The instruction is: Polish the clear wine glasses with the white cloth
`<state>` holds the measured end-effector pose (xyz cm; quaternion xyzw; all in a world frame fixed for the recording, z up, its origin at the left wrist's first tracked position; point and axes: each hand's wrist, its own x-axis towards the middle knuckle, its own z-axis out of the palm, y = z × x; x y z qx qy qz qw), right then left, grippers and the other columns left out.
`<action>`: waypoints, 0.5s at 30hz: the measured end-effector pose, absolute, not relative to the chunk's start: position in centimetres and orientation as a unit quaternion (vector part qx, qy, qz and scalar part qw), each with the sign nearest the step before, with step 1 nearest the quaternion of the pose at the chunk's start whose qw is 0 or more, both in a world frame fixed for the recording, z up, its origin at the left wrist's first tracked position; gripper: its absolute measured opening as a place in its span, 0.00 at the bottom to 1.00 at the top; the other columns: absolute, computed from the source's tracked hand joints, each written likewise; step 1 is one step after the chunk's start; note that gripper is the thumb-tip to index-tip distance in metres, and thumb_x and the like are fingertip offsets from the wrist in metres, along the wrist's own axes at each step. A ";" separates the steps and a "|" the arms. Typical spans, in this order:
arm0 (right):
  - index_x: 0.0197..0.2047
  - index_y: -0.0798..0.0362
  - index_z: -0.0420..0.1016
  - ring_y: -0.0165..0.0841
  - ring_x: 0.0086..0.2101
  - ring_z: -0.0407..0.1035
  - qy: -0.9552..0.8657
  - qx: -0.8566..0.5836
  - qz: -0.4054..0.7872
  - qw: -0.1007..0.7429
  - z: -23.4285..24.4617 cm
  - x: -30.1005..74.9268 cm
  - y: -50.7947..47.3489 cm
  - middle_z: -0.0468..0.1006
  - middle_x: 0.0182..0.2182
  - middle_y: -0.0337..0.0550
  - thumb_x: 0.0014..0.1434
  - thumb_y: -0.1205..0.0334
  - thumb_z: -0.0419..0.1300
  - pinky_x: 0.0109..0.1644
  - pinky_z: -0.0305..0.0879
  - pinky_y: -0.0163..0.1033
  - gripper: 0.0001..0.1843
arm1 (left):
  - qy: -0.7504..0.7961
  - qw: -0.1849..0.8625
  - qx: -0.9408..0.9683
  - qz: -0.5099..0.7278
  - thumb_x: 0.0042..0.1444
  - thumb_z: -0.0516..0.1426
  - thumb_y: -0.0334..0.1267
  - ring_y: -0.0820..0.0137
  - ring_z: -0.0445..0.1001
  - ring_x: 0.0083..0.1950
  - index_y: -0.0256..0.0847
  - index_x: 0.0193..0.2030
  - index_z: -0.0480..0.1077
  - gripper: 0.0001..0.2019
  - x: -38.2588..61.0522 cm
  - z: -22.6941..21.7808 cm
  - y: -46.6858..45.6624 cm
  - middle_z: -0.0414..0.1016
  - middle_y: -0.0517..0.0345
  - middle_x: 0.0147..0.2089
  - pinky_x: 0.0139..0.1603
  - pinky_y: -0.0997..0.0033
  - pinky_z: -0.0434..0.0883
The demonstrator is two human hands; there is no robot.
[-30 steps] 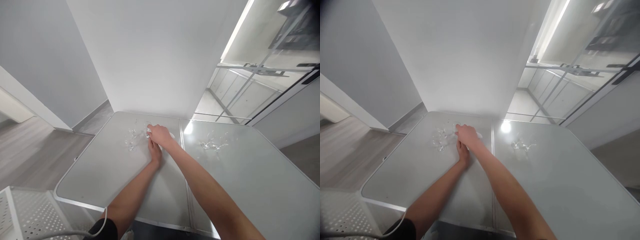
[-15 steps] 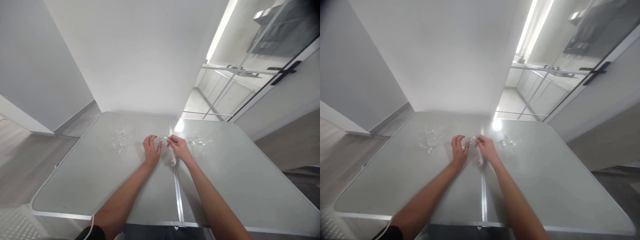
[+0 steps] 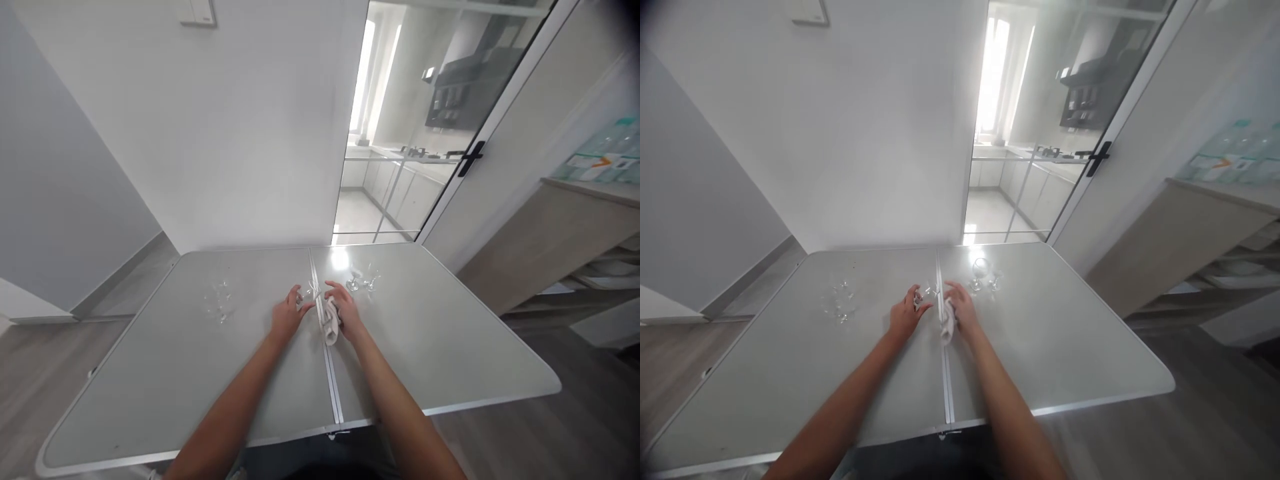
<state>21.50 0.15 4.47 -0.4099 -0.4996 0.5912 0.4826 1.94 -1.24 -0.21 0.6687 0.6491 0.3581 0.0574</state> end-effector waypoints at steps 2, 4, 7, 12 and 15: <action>0.57 0.49 0.71 0.32 0.27 0.70 -0.414 -0.378 0.655 0.507 3.6 22.5 0.0 0.76 0.33 0.40 0.60 0.39 0.56 0.32 0.69 0.38 0.29 | 0.648 0.046 0.666 0.367 0.57 0.61 0.57 0.60 0.80 0.36 0.45 0.62 0.65 0.30 2.1 0.0 -1.1 0.81 0.48 0.45 0.32 0.69 0.62; 0.54 0.50 0.73 0.33 0.29 0.72 -0.376 -0.334 0.698 0.510 2.6 23.3 0.0 0.76 0.31 0.38 0.55 0.48 0.64 0.35 0.71 0.38 0.25 | 0.647 0.048 0.660 0.379 0.57 0.61 0.56 0.61 0.80 0.36 0.45 0.61 0.66 0.29 2.3 0.4 -1.1 0.81 0.48 0.44 0.32 0.70 0.63; 0.47 0.51 0.75 0.33 0.31 0.74 -0.341 -0.296 0.712 0.537 1.2 23.4 0.6 0.77 0.30 0.36 0.45 0.63 0.68 0.36 0.71 0.36 0.23 | 0.657 0.068 0.630 0.408 0.60 0.59 0.56 0.65 0.78 0.34 0.44 0.62 0.64 0.28 2.7 0.9 -1.7 0.80 0.52 0.42 0.34 0.71 0.65; 0.38 0.54 0.74 0.32 0.31 0.74 -0.298 -0.300 0.702 0.574 -0.1 21.7 1.0 0.79 0.31 0.39 0.45 0.61 0.71 0.36 0.70 0.35 0.17 | 0.682 0.043 0.579 0.445 0.62 0.55 0.58 0.69 0.75 0.30 0.43 0.64 0.61 0.29 2.4 0.4 -3.8 0.79 0.55 0.43 0.35 0.70 0.67; 0.42 0.51 0.71 0.30 0.34 0.73 -0.305 -0.315 0.653 0.618 0.0 21.2 0.8 0.78 0.34 0.36 0.49 0.55 0.71 0.38 0.70 0.34 0.20 | 0.666 -0.037 0.616 0.419 0.59 0.58 0.59 0.67 0.76 0.33 0.43 0.61 0.66 0.30 1.4 -0.1 -4.5 0.80 0.52 0.44 0.36 0.69 0.67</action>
